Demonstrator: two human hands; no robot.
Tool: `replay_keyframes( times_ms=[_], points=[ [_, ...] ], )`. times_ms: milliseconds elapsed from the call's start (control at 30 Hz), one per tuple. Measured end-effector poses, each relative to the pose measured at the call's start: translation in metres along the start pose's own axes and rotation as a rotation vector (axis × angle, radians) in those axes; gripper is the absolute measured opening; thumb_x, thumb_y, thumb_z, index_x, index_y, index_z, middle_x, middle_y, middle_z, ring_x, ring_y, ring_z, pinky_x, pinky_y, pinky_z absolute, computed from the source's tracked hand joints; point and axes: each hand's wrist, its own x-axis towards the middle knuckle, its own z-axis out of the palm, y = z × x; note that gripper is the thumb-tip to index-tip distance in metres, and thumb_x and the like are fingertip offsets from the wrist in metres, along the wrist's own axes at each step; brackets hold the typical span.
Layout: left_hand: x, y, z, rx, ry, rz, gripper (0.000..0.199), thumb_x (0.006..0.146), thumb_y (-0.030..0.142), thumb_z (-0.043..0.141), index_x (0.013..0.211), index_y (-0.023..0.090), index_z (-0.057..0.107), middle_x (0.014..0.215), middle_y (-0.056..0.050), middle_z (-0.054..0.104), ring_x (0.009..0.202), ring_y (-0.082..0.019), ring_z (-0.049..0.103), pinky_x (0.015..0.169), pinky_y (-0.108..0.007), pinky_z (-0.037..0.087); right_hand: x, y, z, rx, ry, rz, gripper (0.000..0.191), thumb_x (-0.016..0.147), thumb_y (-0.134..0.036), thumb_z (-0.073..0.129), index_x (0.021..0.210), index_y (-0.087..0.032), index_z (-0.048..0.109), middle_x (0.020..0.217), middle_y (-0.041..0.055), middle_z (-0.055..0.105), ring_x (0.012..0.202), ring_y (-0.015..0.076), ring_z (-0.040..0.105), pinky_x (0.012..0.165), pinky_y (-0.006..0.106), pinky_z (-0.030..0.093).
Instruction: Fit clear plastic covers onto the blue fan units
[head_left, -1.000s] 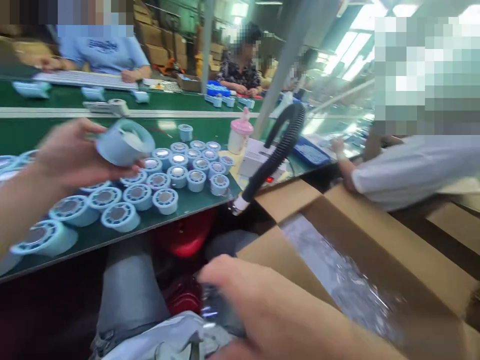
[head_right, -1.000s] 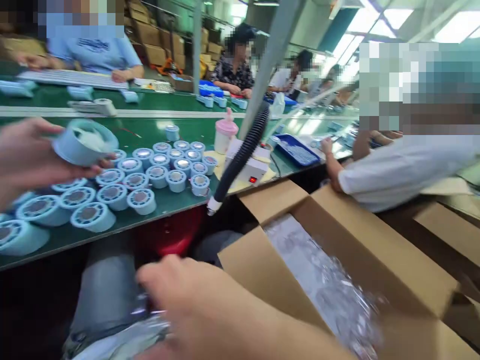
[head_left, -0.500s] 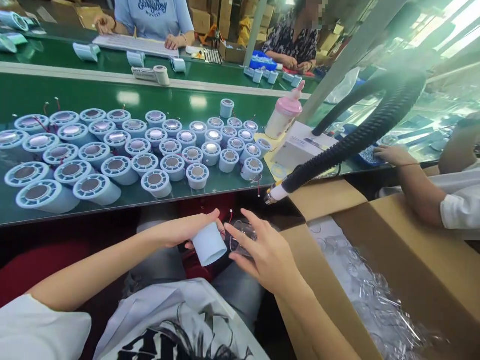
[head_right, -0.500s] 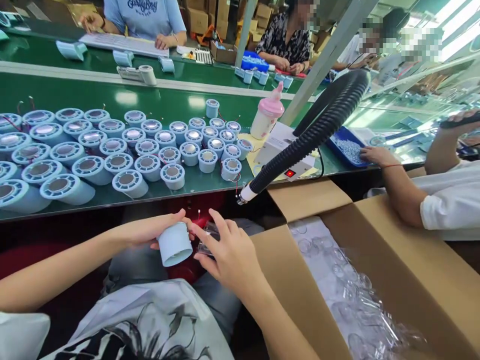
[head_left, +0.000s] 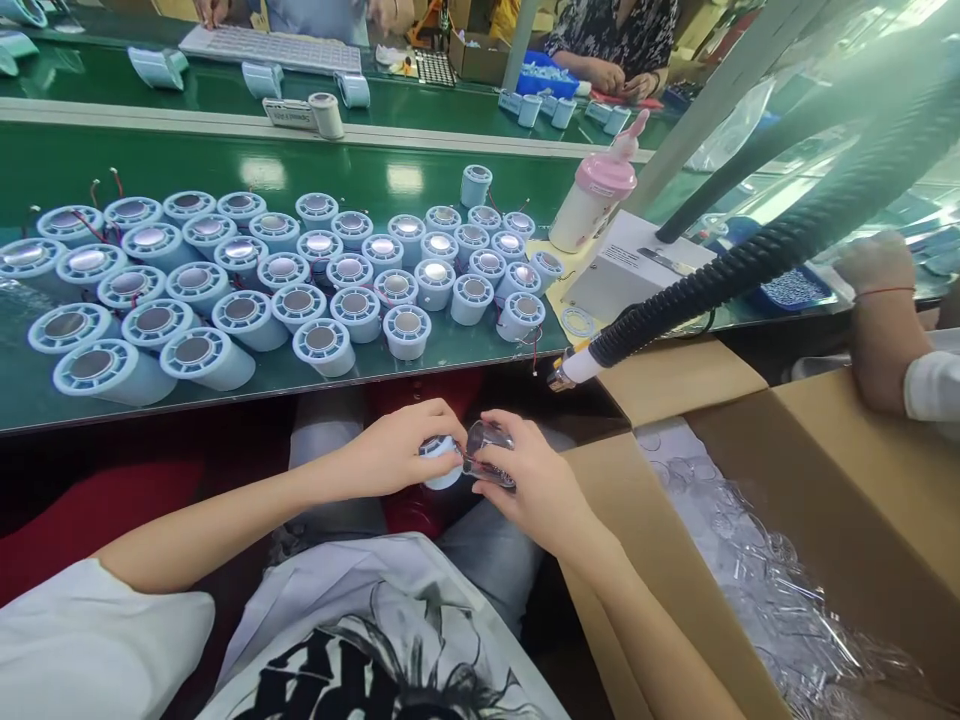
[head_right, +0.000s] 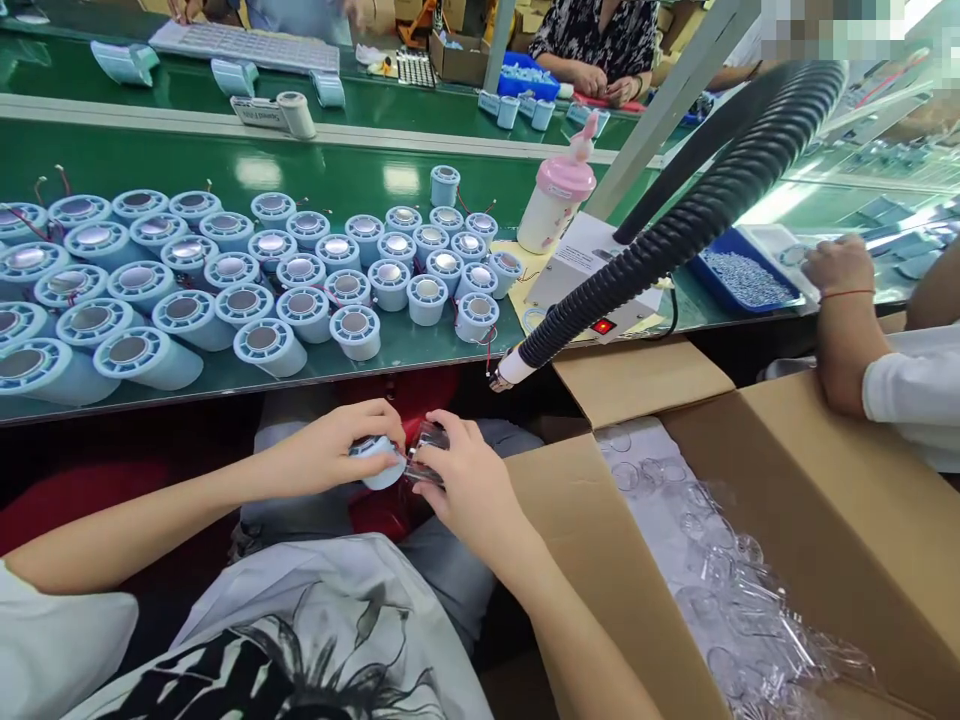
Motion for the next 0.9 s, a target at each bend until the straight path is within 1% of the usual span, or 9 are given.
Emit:
replay_keyframes(
  times_ms=[67, 133, 233, 300, 433, 533, 733, 800, 900],
  points=[
    [0.0, 0.0, 0.002, -0.027, 0.045, 0.026, 0.017, 0.085, 0.031, 0.058, 0.097, 0.02, 0.062, 0.101, -0.004, 0.058, 0.093, -0.018, 0.057, 0.086, -0.029, 0.043, 0.001, -0.003, 0.0, 0.059, -0.03, 0.006, 0.012, 0.07, -0.014, 0.074, 0.075, -0.022, 0.066, 0.129, 0.0072, 0.053, 0.113, 0.0269, 0.054, 0.089, 0.043, 0.051],
    [0.0, -0.002, 0.003, -0.074, 0.097, 0.043, 0.03, 0.079, 0.036, 0.066, 0.103, 0.02, 0.06, 0.104, -0.005, 0.058, 0.094, -0.019, 0.057, 0.085, -0.03, 0.045, 0.0, -0.006, -0.002, 0.187, -0.013, 0.046, 0.014, 0.069, -0.02, 0.077, 0.073, -0.021, 0.063, 0.126, 0.0066, 0.055, 0.111, 0.025, 0.056, 0.091, 0.041, 0.049],
    [0.0, -0.01, 0.006, -0.139, 0.163, 0.088, 0.064, 0.063, 0.045, 0.079, 0.117, 0.022, 0.055, 0.107, -0.006, 0.056, 0.096, -0.022, 0.057, 0.086, -0.034, 0.047, -0.003, -0.007, -0.005, 0.386, 0.085, 0.093, 0.012, 0.081, -0.03, 0.066, 0.074, -0.021, 0.064, 0.117, 0.0077, 0.059, 0.105, 0.0225, 0.06, 0.09, 0.038, 0.049],
    [0.001, -0.019, 0.009, -0.127, 0.172, 0.159, 0.069, 0.059, 0.046, 0.081, 0.12, 0.025, 0.057, 0.107, -0.007, 0.055, 0.099, -0.023, 0.056, 0.089, -0.038, 0.047, -0.006, -0.007, -0.006, 0.479, 0.154, 0.137, 0.024, 0.087, -0.031, 0.055, 0.069, -0.02, 0.065, 0.11, 0.0089, 0.06, 0.099, 0.0215, 0.062, 0.084, 0.035, 0.05],
    [0.005, -0.033, 0.015, -0.061, 0.104, 0.309, 0.058, 0.064, 0.041, 0.079, 0.118, 0.026, 0.064, 0.124, -0.013, 0.051, 0.118, -0.03, 0.049, 0.1, -0.046, 0.042, -0.008, -0.005, -0.007, 0.659, 0.239, 0.281, 0.028, 0.081, -0.033, 0.06, 0.057, -0.018, 0.064, 0.1, 0.0091, 0.06, 0.088, 0.021, 0.063, 0.065, 0.029, 0.052],
    [0.009, -0.034, 0.016, -0.139, -0.013, 0.355, 0.067, 0.065, 0.036, 0.08, 0.127, 0.028, 0.057, 0.133, -0.013, 0.051, 0.122, -0.029, 0.049, 0.104, -0.045, 0.04, -0.008, -0.002, -0.007, 0.821, 0.258, 0.322, 0.028, 0.076, -0.031, 0.065, 0.051, -0.019, 0.063, 0.092, 0.0078, 0.064, 0.086, 0.0202, 0.064, 0.067, 0.029, 0.053],
    [0.007, -0.012, 0.017, -0.464, -0.088, 0.165, 0.062, 0.069, 0.03, 0.076, 0.127, 0.022, 0.055, 0.123, -0.012, 0.059, 0.108, -0.024, 0.059, 0.088, -0.034, 0.052, -0.009, 0.01, -0.009, 1.14, 0.235, 0.435, 0.034, 0.076, -0.047, 0.067, 0.058, -0.018, 0.067, 0.098, 0.0088, 0.07, 0.091, 0.0245, 0.067, 0.071, 0.036, 0.058],
    [0.004, -0.006, 0.017, -0.568, -0.093, 0.083, 0.06, 0.07, 0.028, 0.076, 0.126, 0.022, 0.055, 0.124, -0.011, 0.058, 0.107, -0.023, 0.059, 0.09, -0.034, 0.052, -0.014, 0.012, -0.009, 1.098, 0.182, 0.319, 0.028, 0.071, -0.048, 0.073, 0.07, -0.02, 0.071, 0.111, 0.0091, 0.068, 0.104, 0.0281, 0.064, 0.078, 0.04, 0.058],
    [-0.001, -0.003, 0.019, -0.729, -0.093, -0.019, 0.058, 0.072, 0.026, 0.074, 0.126, 0.024, 0.053, 0.128, -0.009, 0.057, 0.106, -0.021, 0.06, 0.09, -0.034, 0.051, -0.022, 0.011, -0.01, 0.768, 0.169, 0.084, 0.035, 0.066, -0.034, 0.081, 0.099, -0.026, 0.07, 0.127, 0.0074, 0.061, 0.12, 0.0289, 0.055, 0.098, 0.045, 0.05]
  ],
)
